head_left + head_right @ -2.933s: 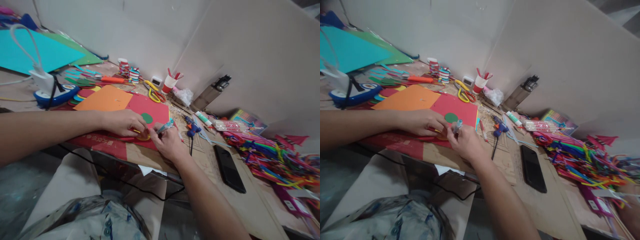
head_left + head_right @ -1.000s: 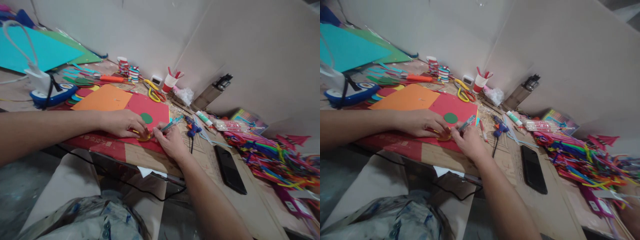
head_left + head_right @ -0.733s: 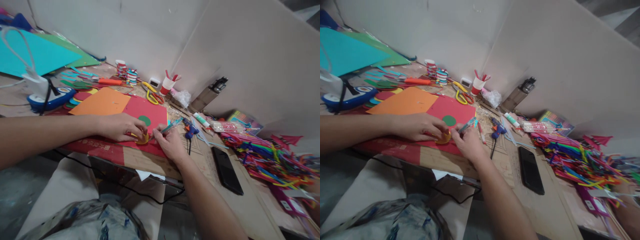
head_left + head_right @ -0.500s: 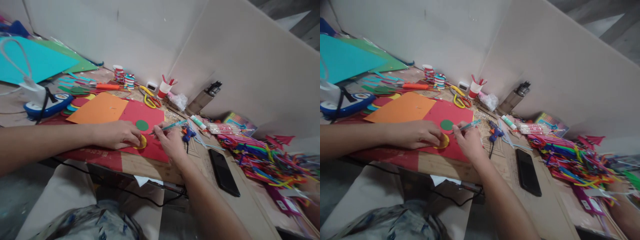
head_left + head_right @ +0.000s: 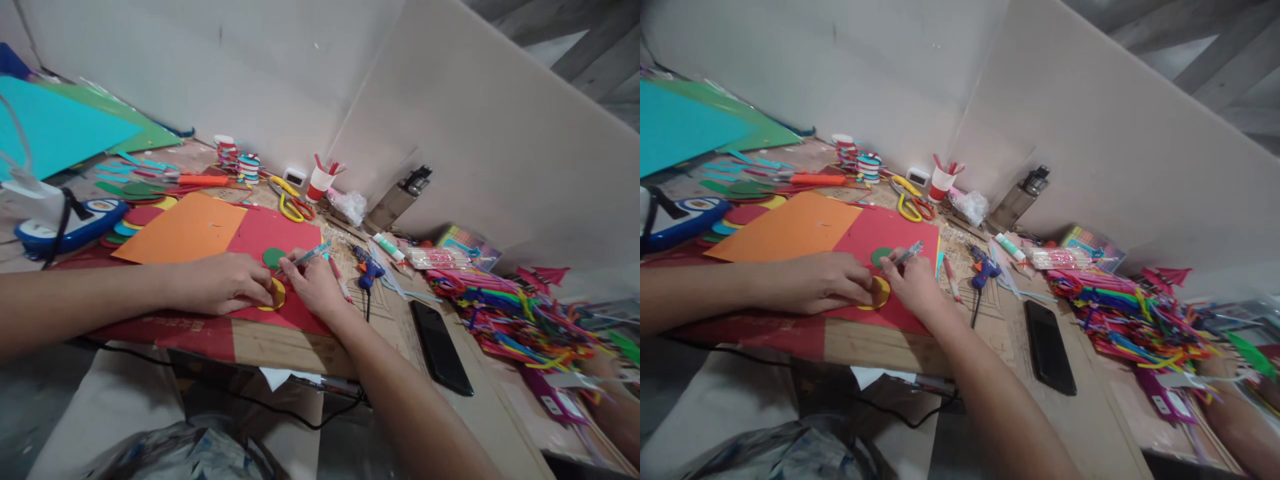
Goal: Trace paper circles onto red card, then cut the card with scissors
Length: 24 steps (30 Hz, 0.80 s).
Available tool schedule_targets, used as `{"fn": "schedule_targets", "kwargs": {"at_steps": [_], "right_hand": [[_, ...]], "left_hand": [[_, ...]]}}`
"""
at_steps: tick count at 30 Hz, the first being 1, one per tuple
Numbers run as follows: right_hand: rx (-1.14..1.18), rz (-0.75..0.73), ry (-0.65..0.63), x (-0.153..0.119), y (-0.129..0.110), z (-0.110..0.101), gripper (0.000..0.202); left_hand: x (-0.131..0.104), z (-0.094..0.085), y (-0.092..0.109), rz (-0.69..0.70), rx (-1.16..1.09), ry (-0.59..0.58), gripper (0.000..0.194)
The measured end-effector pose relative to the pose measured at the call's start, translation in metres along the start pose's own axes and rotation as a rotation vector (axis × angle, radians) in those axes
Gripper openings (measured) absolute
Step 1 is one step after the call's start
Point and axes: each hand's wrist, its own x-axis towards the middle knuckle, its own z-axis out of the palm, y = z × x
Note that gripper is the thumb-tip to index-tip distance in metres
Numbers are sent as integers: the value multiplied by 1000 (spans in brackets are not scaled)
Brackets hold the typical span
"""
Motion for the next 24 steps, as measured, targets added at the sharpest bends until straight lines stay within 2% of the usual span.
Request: {"fn": "schedule_targets", "kwargs": {"at_steps": [24], "right_hand": [[-68,-42,8,-4,4,-1,24]], "left_hand": [[1,0,-1,-5,-15,-16,29]]}}
